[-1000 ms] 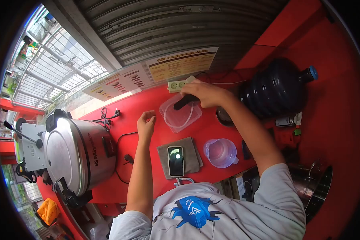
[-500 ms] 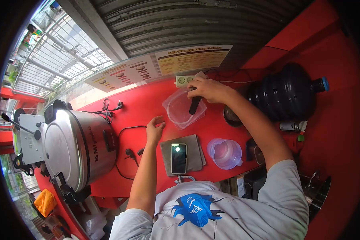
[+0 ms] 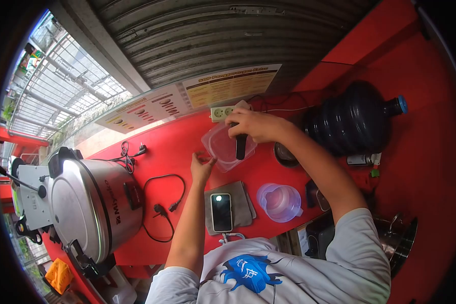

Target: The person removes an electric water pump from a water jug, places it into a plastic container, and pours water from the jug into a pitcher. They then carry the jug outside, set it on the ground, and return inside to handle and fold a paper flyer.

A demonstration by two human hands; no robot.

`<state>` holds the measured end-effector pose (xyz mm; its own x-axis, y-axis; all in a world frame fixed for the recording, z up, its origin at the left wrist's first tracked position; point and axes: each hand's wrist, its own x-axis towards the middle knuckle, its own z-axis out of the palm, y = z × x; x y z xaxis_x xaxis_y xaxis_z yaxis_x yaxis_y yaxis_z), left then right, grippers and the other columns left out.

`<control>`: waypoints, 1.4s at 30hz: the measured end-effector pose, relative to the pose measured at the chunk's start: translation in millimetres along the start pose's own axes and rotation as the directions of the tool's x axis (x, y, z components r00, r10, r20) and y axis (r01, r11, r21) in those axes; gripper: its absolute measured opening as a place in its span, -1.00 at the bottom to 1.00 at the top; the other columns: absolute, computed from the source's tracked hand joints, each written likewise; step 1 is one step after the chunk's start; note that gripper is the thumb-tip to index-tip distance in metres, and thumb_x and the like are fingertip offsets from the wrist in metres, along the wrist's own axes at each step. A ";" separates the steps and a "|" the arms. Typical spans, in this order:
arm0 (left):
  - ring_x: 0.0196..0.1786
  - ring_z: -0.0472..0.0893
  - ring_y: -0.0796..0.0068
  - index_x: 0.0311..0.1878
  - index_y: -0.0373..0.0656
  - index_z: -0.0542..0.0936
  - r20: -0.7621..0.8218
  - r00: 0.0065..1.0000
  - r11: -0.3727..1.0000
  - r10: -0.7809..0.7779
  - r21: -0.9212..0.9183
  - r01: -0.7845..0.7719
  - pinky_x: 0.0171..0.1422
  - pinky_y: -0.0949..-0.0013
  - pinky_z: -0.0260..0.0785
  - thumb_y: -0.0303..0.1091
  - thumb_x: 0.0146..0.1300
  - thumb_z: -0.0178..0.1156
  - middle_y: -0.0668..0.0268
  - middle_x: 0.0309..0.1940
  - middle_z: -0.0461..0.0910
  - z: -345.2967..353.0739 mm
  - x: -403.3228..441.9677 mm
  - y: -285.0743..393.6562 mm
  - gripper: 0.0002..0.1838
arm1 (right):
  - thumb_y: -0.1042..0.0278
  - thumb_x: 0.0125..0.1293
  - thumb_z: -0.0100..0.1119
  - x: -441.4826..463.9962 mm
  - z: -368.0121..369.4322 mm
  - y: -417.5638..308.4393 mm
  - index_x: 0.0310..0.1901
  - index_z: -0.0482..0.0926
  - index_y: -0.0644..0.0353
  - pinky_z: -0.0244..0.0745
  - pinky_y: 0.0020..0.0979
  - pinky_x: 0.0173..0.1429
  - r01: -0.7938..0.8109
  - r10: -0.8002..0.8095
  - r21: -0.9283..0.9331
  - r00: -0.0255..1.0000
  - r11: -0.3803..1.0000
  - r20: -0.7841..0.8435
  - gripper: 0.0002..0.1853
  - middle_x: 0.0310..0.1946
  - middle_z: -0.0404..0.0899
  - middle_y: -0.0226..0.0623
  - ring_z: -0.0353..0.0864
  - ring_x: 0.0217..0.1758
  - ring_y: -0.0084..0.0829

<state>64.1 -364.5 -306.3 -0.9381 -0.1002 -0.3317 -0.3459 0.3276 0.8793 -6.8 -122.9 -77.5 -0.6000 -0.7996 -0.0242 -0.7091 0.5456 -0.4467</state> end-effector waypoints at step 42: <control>-0.04 0.53 0.41 0.33 0.00 0.31 0.175 0.946 0.901 -0.274 -0.296 0.316 -0.13 0.24 0.52 -0.18 0.37 0.18 0.27 0.14 0.49 -29.9 -16.9 -4.3 -0.49 | -0.41 0.26 0.03 -8.3 172.9 35.0 0.53 -0.09 0.02 0.21 0.29 0.30 -0.603 0.827 0.772 0.317 -0.202 0.465 -0.01 0.51 0.02 -0.06 0.17 0.48 0.04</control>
<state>80.8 -392.4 -294.3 -0.7886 -0.0197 -0.6146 -0.6144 -0.0141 0.7888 37.4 -140.6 -247.6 -0.6042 0.0805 -0.7927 0.7912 0.1782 -0.5850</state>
